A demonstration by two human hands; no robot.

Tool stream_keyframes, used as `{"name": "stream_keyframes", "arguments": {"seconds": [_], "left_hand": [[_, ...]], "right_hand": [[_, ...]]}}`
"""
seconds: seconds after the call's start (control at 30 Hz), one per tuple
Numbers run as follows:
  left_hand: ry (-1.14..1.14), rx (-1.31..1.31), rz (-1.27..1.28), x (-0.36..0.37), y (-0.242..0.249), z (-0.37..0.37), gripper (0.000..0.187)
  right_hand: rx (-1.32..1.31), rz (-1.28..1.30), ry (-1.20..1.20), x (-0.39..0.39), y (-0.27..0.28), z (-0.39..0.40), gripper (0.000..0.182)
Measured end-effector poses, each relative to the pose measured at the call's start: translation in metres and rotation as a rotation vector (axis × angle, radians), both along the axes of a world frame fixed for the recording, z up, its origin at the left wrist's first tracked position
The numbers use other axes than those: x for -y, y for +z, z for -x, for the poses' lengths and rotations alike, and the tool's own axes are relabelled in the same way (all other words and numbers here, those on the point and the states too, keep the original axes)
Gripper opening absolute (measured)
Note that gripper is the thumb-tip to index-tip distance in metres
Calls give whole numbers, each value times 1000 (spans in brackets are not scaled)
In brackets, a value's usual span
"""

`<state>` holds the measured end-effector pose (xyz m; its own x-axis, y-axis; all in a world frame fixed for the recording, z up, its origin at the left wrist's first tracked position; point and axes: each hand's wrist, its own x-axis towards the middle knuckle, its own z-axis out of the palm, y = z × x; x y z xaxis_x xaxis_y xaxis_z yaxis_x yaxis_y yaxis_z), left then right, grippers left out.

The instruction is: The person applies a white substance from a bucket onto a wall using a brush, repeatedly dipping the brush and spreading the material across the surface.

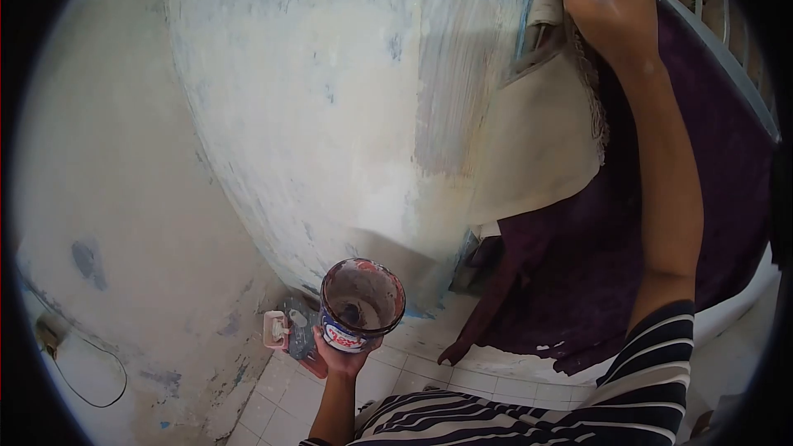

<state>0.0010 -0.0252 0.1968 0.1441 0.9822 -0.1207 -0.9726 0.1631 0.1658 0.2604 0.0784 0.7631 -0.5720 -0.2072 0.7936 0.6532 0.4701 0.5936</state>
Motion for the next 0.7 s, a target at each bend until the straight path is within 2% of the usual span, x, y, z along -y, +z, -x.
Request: {"name": "stream_keyframes", "arguments": {"seconds": [0.03, 0.1, 0.17, 0.2, 0.23, 0.27, 0.3, 0.37, 0.43, 0.47, 0.5, 0.53, 0.57, 0.63, 0.67, 0.7], "left_hand": [[11, -5, 30, 0, 1, -1, 92], [26, -16, 56, -3, 0, 2, 92], [25, -36, 8, -4, -7, 2, 91], [29, -32, 5, -4, -7, 1, 91], [19, -20, -2, -5, -8, 2, 91], [9, -11, -8, -4, -9, 2, 91], [12, -12, -12, -3, -9, 1, 91], [20, -9, -16, -5, -10, 1, 91], [28, -36, -17, -4, -9, 0, 91], [34, -59, -14, -5, -8, -1, 91], [34, -56, -17, -6, -8, -2, 91], [32, -40, -18, -6, -9, -1, 91], [27, -24, -12, -4, -11, -1, 91], [20, -29, -44, -3, -16, -1, 91], [16, -36, -84, -5, -17, -1, 92], [19, -36, -59, -6, -17, -1, 92]], "right_hand": [[-87, -42, 79, 4, 2, 10, 13], [145, -5, -299, -23, -28, -8, 12], [426, 65, -24, -34, -98, 10, 9], [564, 89, -174, -26, -140, 15, 10], [711, 206, -171, -13, -173, 17, 13], [727, 376, -95, -6, -210, 18, 13], [727, 371, -93, -9, -227, 16, 13], [694, 930, -90, -16, -244, 14, 13], [501, 762, 91, -39, -200, 3, 13], [386, 883, -21, -38, -157, 1, 16], [175, 856, -30, -26, -118, 2, 16], [232, 110, 147, -52, -91, -11, 11], [-140, 588, 79, -21, -51, -10, 12], [-201, 268, -79, -18, 9, -34, 16], [-204, 273, -79, -12, 11, -27, 16], [-114, 96, 39, -6, 12, -10, 10]]}}
